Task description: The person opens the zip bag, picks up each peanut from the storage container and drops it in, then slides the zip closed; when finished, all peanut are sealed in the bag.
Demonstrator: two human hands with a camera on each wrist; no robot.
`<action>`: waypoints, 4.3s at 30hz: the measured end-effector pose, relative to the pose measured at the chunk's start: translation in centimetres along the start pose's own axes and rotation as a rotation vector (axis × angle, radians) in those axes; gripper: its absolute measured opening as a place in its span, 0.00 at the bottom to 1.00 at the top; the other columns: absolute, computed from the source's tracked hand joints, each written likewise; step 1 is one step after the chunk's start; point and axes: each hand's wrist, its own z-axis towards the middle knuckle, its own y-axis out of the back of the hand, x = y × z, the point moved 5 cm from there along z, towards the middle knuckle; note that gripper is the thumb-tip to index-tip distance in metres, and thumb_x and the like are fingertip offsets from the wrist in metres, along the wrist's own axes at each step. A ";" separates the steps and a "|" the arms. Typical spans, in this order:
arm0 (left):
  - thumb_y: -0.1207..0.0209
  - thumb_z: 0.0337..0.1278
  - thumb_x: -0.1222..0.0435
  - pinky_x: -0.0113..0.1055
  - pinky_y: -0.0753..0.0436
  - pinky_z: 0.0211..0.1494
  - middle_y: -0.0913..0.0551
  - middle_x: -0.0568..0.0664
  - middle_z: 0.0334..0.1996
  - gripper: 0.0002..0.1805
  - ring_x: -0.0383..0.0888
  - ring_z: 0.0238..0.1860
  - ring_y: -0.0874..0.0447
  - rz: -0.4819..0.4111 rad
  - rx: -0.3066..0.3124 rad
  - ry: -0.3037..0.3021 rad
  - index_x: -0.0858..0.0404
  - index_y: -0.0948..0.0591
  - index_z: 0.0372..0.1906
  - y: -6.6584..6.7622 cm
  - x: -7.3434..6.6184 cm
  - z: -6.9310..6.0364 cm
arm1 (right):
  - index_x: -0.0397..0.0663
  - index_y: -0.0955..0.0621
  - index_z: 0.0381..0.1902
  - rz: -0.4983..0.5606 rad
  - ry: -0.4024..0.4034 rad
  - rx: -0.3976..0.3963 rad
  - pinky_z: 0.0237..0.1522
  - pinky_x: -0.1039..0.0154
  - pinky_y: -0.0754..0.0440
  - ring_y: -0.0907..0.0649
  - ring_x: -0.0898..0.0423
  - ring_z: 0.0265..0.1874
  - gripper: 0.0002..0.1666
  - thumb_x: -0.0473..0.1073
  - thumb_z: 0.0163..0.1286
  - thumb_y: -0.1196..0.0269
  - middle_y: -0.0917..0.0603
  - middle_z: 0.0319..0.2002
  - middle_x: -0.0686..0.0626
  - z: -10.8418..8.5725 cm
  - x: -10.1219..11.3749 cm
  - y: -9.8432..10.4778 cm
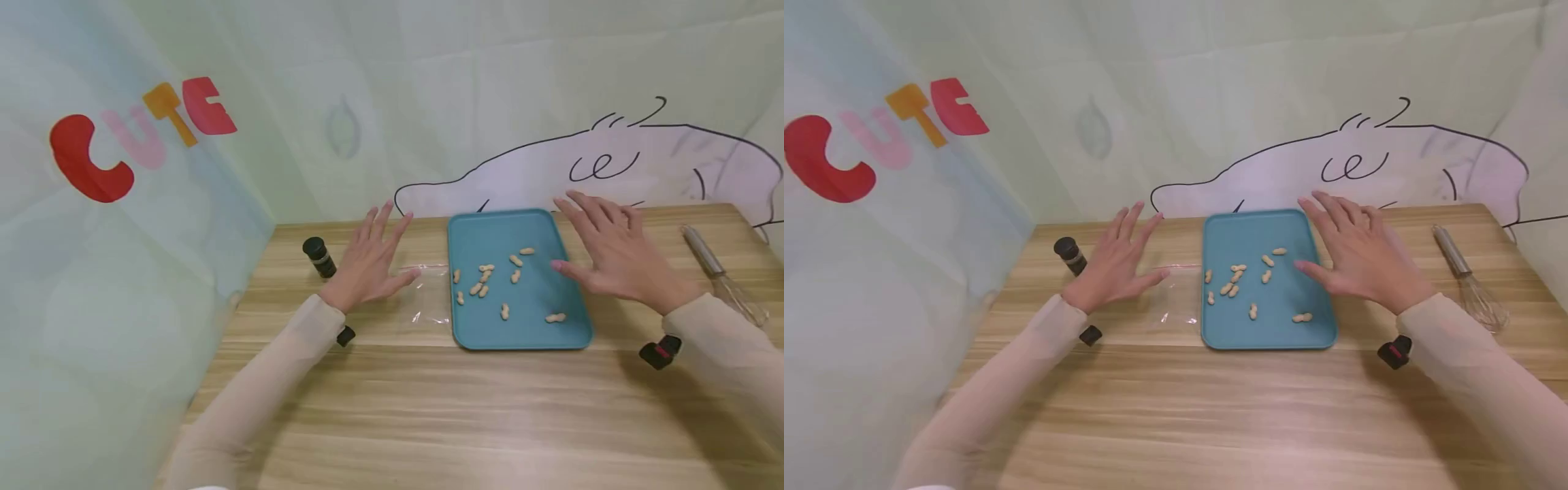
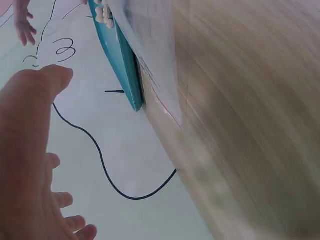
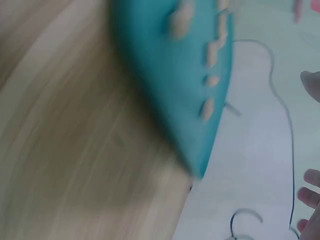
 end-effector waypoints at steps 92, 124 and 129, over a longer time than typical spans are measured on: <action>0.34 0.74 0.58 0.46 0.21 0.74 0.14 0.51 0.60 0.16 0.51 0.66 0.18 -0.399 -0.159 -0.172 0.59 0.17 0.60 1.0 -4.8 0.8 | 0.44 0.10 0.41 0.785 -0.236 0.265 0.35 0.63 0.25 0.21 0.52 0.35 0.08 0.41 0.77 0.33 0.13 0.36 0.48 8.9 10.5 -8.4; 0.28 0.67 0.63 0.49 0.21 0.72 0.21 0.56 0.67 0.33 0.53 0.67 0.21 -0.566 -0.390 -0.074 0.63 0.27 0.72 2.5 -7.0 -0.6 | 0.43 0.09 0.45 0.895 -0.326 0.287 0.36 0.62 0.22 0.20 0.51 0.41 0.10 0.43 0.78 0.33 0.11 0.41 0.47 6.1 10.4 -7.1; 0.28 0.65 0.64 0.48 0.22 0.70 0.20 0.57 0.64 0.32 0.54 0.64 0.22 -0.558 -0.535 -0.054 0.64 0.26 0.70 2.9 -7.9 -1.3 | 0.43 0.09 0.45 0.910 -0.379 0.233 0.37 0.62 0.24 0.21 0.48 0.42 0.10 0.44 0.77 0.31 0.11 0.41 0.46 6.0 10.6 -6.3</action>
